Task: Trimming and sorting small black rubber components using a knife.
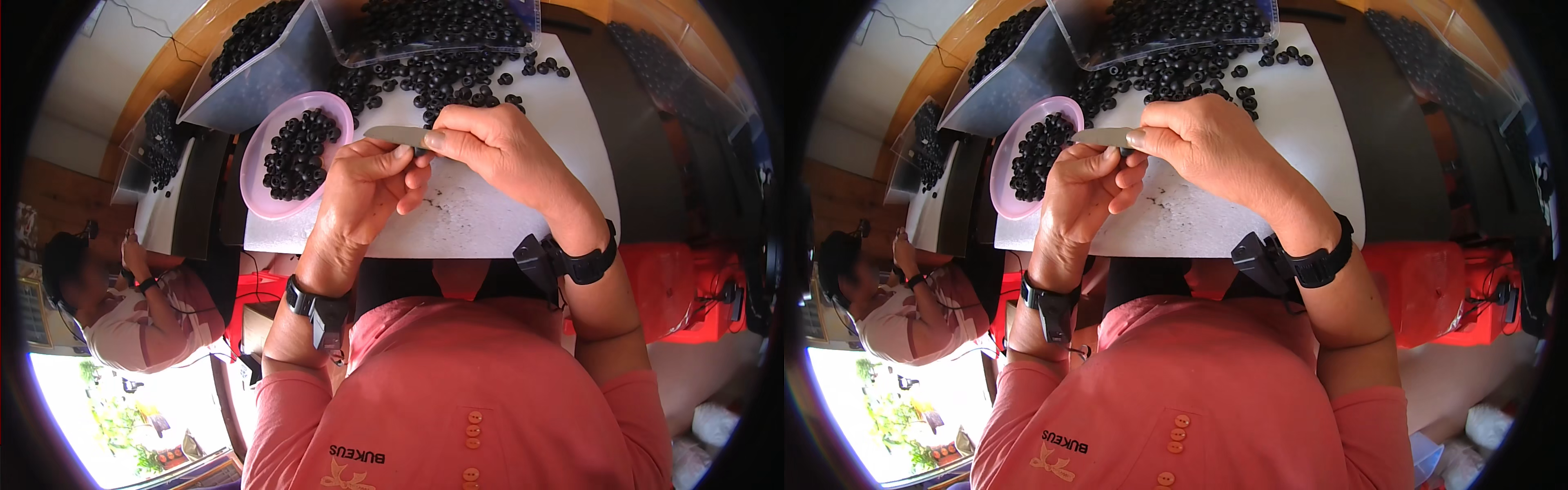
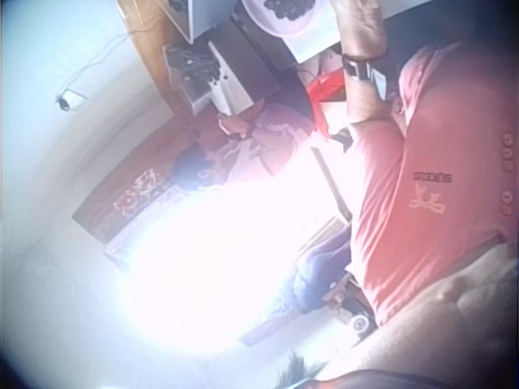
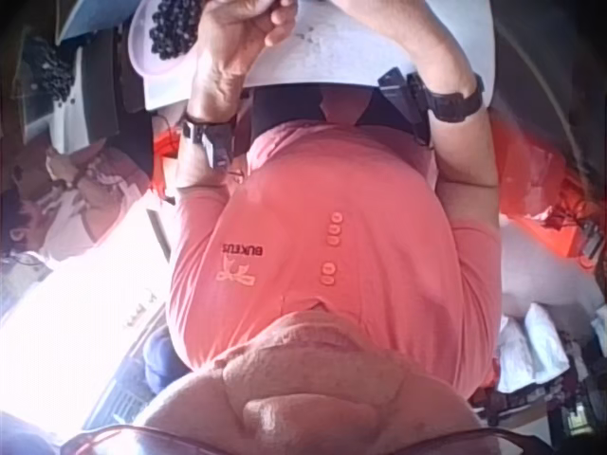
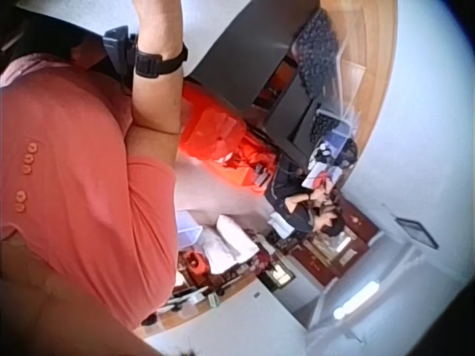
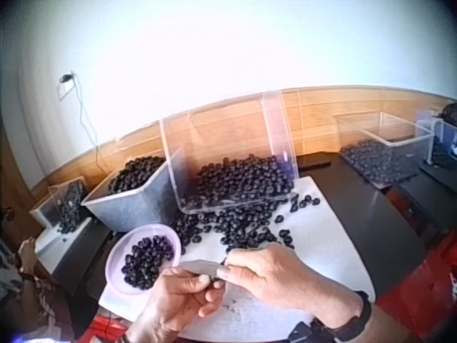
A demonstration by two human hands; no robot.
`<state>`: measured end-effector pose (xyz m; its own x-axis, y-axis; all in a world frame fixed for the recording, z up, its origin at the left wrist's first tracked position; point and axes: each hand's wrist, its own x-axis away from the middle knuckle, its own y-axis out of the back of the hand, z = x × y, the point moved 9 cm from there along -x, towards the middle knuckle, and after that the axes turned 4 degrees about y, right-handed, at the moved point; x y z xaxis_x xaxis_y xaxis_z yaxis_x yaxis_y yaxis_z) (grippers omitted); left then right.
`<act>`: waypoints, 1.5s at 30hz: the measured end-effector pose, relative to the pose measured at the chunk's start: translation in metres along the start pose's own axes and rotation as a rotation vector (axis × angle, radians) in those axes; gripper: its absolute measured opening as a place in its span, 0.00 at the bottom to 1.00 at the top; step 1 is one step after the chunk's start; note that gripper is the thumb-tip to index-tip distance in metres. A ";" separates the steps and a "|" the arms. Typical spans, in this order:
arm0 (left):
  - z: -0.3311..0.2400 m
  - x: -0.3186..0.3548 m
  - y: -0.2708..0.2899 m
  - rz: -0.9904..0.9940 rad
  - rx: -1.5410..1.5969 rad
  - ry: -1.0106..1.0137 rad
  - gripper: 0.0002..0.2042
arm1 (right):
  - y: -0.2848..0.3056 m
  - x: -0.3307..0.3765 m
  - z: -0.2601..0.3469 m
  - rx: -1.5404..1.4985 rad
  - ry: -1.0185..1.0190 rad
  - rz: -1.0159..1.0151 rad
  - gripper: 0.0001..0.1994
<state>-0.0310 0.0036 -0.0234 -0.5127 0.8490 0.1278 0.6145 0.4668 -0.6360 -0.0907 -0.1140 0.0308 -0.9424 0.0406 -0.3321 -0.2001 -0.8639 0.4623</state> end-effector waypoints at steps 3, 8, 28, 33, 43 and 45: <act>-0.006 0.000 0.001 -0.020 0.038 -0.035 0.10 | -0.007 0.002 0.009 0.060 0.130 0.019 0.13; -0.065 0.025 0.025 -0.393 -0.476 -0.276 0.09 | 0.034 0.003 -0.011 -0.271 -0.057 -0.268 0.15; -0.023 -0.014 -0.046 -0.170 -1.833 -0.697 0.11 | 0.052 0.007 -0.010 -0.423 -0.017 -0.480 0.15; -0.029 -0.004 -0.042 -0.118 -1.806 -0.715 0.09 | 0.050 0.007 -0.006 -0.382 0.001 -0.467 0.15; -0.033 0.018 -0.032 -0.302 -1.661 -0.551 0.10 | 0.041 0.003 -0.014 -0.186 -0.046 -0.380 0.16; -0.028 0.013 -0.034 -0.324 -1.786 -0.599 0.12 | 0.040 0.003 -0.016 -0.132 -0.063 -0.365 0.16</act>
<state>-0.0423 0.0057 0.0210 -0.5878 0.6877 -0.4261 0.0790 0.5730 0.8157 -0.0970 -0.1559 0.0353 -0.8311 0.3845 -0.4019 -0.4930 -0.8437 0.2123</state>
